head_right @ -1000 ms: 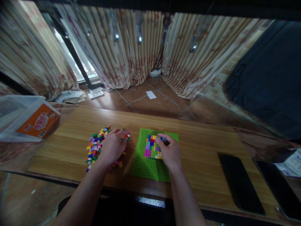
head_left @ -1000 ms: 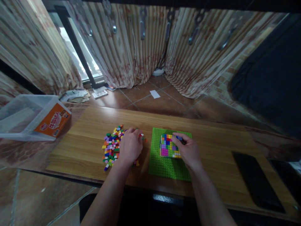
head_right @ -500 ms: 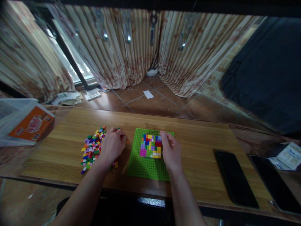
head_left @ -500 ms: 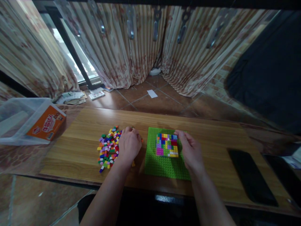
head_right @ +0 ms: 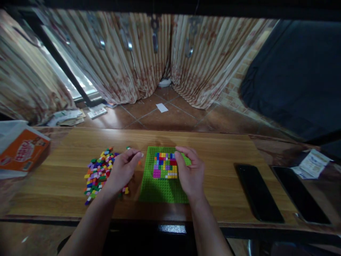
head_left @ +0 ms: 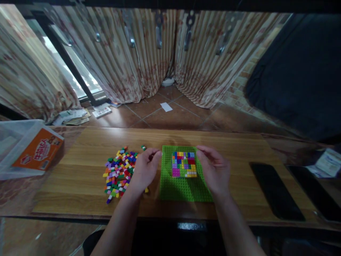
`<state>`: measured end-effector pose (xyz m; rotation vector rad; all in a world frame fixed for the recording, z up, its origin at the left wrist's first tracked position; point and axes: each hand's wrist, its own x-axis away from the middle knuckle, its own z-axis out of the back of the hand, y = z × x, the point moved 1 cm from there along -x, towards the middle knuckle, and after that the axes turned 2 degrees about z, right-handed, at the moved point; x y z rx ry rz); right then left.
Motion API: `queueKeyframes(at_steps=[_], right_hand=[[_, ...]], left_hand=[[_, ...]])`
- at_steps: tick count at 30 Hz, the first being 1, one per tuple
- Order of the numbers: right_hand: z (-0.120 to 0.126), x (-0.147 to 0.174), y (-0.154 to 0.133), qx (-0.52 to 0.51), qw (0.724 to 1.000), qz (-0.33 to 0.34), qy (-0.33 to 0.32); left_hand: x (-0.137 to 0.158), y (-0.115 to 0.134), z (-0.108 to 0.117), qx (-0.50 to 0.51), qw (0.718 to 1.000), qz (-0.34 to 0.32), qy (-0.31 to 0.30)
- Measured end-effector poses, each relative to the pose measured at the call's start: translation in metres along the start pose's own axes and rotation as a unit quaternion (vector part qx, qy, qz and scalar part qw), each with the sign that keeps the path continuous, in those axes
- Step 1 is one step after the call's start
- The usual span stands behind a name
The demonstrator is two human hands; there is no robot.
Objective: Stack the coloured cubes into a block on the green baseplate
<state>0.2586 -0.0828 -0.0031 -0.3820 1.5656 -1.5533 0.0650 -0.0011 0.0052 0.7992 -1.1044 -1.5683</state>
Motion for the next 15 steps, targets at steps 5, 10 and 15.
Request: queueKeyframes(at_steps=[5,10,15], right_hand=[[-0.010,0.008,-0.021,0.034,0.985,0.134,-0.107],[-0.013,0.012,-0.020,0.068,0.971,0.178,-0.146],[-0.010,0.012,-0.020,0.093,0.968,0.180,-0.150]], left_hand=[[0.014,0.012,-0.027,0.346,0.914,0.154,-0.145],[0.017,0.016,-0.036,0.424,0.866,0.199,-0.175],[0.016,0.013,-0.038,0.394,0.877,0.199,-0.187]])
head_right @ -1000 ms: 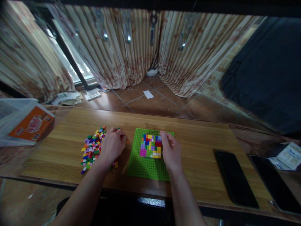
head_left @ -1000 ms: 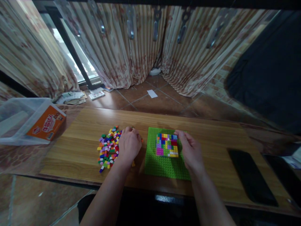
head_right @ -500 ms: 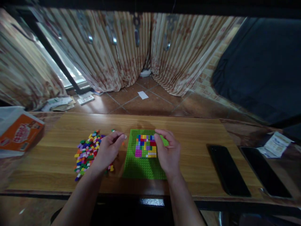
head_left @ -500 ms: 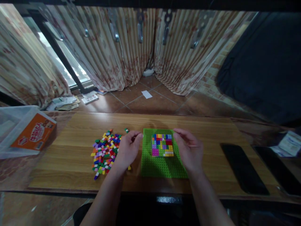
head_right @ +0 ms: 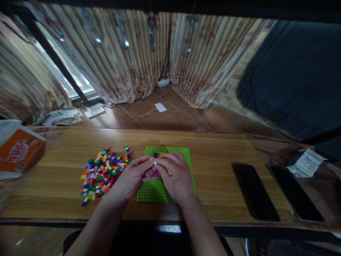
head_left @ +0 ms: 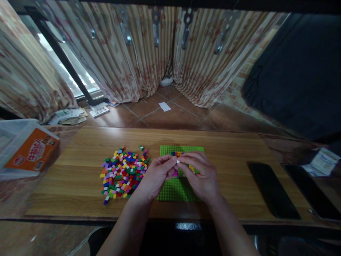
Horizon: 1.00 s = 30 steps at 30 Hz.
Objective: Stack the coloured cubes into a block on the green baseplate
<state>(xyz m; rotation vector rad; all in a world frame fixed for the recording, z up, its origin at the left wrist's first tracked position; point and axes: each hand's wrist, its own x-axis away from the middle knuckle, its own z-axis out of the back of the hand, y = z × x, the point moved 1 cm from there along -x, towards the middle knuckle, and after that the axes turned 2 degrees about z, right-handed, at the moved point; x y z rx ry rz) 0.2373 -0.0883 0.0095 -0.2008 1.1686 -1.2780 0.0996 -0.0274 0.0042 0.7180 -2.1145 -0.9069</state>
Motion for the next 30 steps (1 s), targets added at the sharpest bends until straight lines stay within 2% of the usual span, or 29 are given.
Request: queueKeyframes(at_steps=[3,6,10,13,17,21,24,28,30], right_hand=[[0.003,-0.001,-0.002,0.006,1.000,-0.015,-0.010],[0.008,-0.001,0.005,-0.005,0.998,-0.053,0.017],[0.017,0.003,0.030,-0.029,0.982,-0.169,0.079],[0.018,0.006,0.044,-0.052,0.970,-0.226,0.070],[0.012,0.009,0.049,-0.062,0.968,-0.239,0.036],[0.004,0.009,0.049,-0.059,0.967,-0.246,0.027],[0.002,0.009,0.051,-0.067,0.965,-0.253,0.032],[0.002,0.008,0.052,-0.080,0.964,-0.253,0.034],[0.004,0.007,0.051,-0.070,0.967,-0.245,0.029]], left_hand=[[0.000,0.000,-0.002,-0.036,0.999,-0.003,0.001],[0.002,0.003,-0.004,-0.075,0.997,-0.013,0.010],[0.002,0.010,0.002,-0.099,0.992,-0.043,0.073],[0.000,0.012,0.009,-0.117,0.984,-0.069,0.112],[-0.004,0.010,0.014,-0.171,0.969,-0.111,0.137],[-0.008,0.005,0.017,-0.284,0.930,-0.159,0.172],[-0.009,-0.001,0.019,-0.364,0.900,-0.154,0.182],[-0.009,-0.006,0.017,-0.404,0.892,-0.136,0.148],[-0.008,-0.007,0.014,-0.426,0.883,-0.132,0.149]])
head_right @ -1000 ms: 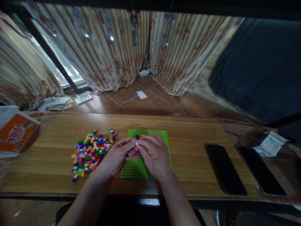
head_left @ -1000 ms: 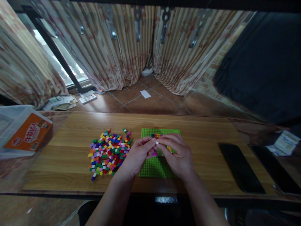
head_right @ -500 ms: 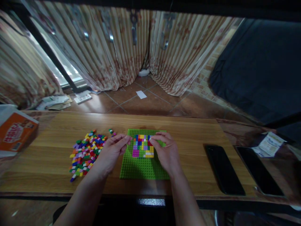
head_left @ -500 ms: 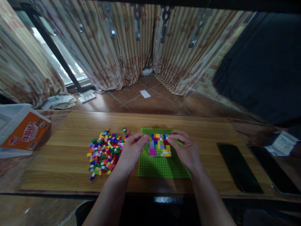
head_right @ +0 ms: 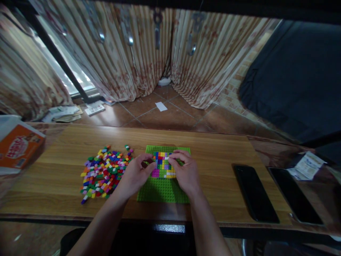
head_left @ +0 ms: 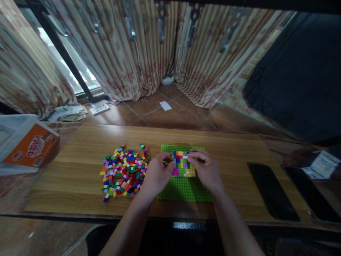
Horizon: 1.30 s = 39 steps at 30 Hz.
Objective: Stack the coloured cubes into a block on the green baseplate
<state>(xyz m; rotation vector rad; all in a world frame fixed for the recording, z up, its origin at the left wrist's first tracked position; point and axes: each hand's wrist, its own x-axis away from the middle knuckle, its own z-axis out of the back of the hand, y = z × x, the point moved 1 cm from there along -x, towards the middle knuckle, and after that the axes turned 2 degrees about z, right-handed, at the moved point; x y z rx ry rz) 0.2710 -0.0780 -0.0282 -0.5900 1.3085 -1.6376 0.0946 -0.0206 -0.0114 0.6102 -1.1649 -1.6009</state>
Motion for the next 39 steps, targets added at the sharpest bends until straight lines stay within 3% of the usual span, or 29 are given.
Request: queueKeyframes(at_steps=[9,12,19,26,39], right_hand=[[0.000,0.001,-0.004,0.050,0.998,0.030,-0.005],[-0.004,0.000,0.000,0.017,1.000,0.011,0.005],[-0.014,0.001,0.003,-0.133,0.984,-0.117,0.035],[-0.016,0.001,0.001,-0.182,0.973,-0.134,0.039],[-0.013,0.000,0.005,-0.160,0.977,-0.141,0.012]], left_hand=[[0.002,0.003,-0.001,-0.080,0.997,-0.008,0.014],[0.002,0.003,-0.002,-0.085,0.996,-0.013,0.020],[0.002,0.003,-0.003,-0.072,0.997,0.006,0.014],[0.002,0.002,-0.003,-0.080,0.997,0.000,0.015],[0.004,0.003,-0.005,-0.093,0.995,-0.018,0.027]])
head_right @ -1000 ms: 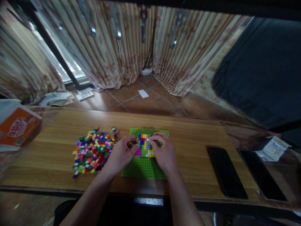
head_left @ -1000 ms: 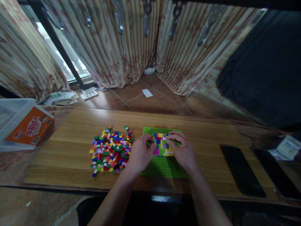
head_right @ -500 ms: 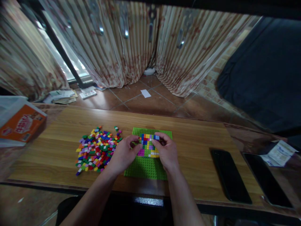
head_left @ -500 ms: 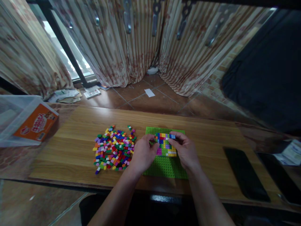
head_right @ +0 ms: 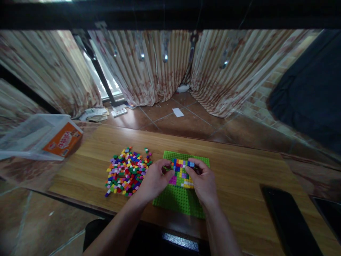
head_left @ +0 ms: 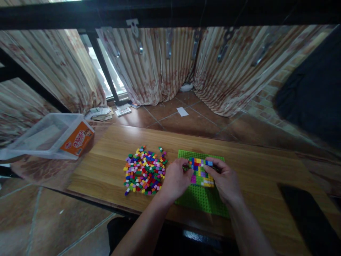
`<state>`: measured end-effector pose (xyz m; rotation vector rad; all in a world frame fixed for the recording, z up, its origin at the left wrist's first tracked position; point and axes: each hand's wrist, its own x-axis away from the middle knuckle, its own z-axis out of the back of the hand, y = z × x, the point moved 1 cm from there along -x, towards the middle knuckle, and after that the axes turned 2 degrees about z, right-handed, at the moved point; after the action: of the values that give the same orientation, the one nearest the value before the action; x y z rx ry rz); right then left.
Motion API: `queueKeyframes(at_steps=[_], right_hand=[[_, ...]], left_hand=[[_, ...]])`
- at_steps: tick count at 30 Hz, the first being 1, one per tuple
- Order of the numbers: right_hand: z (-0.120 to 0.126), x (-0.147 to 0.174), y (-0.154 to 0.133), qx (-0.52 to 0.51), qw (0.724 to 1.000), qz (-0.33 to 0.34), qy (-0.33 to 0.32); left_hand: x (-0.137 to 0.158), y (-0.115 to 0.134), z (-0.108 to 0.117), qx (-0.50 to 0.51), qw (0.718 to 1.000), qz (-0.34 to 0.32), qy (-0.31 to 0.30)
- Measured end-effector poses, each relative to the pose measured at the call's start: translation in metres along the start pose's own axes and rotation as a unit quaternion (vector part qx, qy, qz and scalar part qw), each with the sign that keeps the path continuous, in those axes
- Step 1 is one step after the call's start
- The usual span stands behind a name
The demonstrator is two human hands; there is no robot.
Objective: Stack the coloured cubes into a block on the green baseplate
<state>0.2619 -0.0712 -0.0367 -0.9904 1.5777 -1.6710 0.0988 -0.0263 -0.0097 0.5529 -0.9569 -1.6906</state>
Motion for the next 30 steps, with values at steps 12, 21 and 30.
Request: queueKeyframes(at_steps=[12,21,30], right_hand=[[0.008,0.004,0.000,-0.001,0.999,0.006,0.036],[0.015,0.003,-0.005,0.013,0.999,0.002,0.039],[0.015,0.008,-0.016,0.068,0.990,0.073,0.100]], left_hand=[[-0.040,-0.031,0.055,-0.294,0.934,0.051,0.199],[-0.055,-0.031,0.049,-0.323,0.931,0.094,0.144],[-0.036,-0.024,0.061,0.101,0.990,0.026,0.091]])
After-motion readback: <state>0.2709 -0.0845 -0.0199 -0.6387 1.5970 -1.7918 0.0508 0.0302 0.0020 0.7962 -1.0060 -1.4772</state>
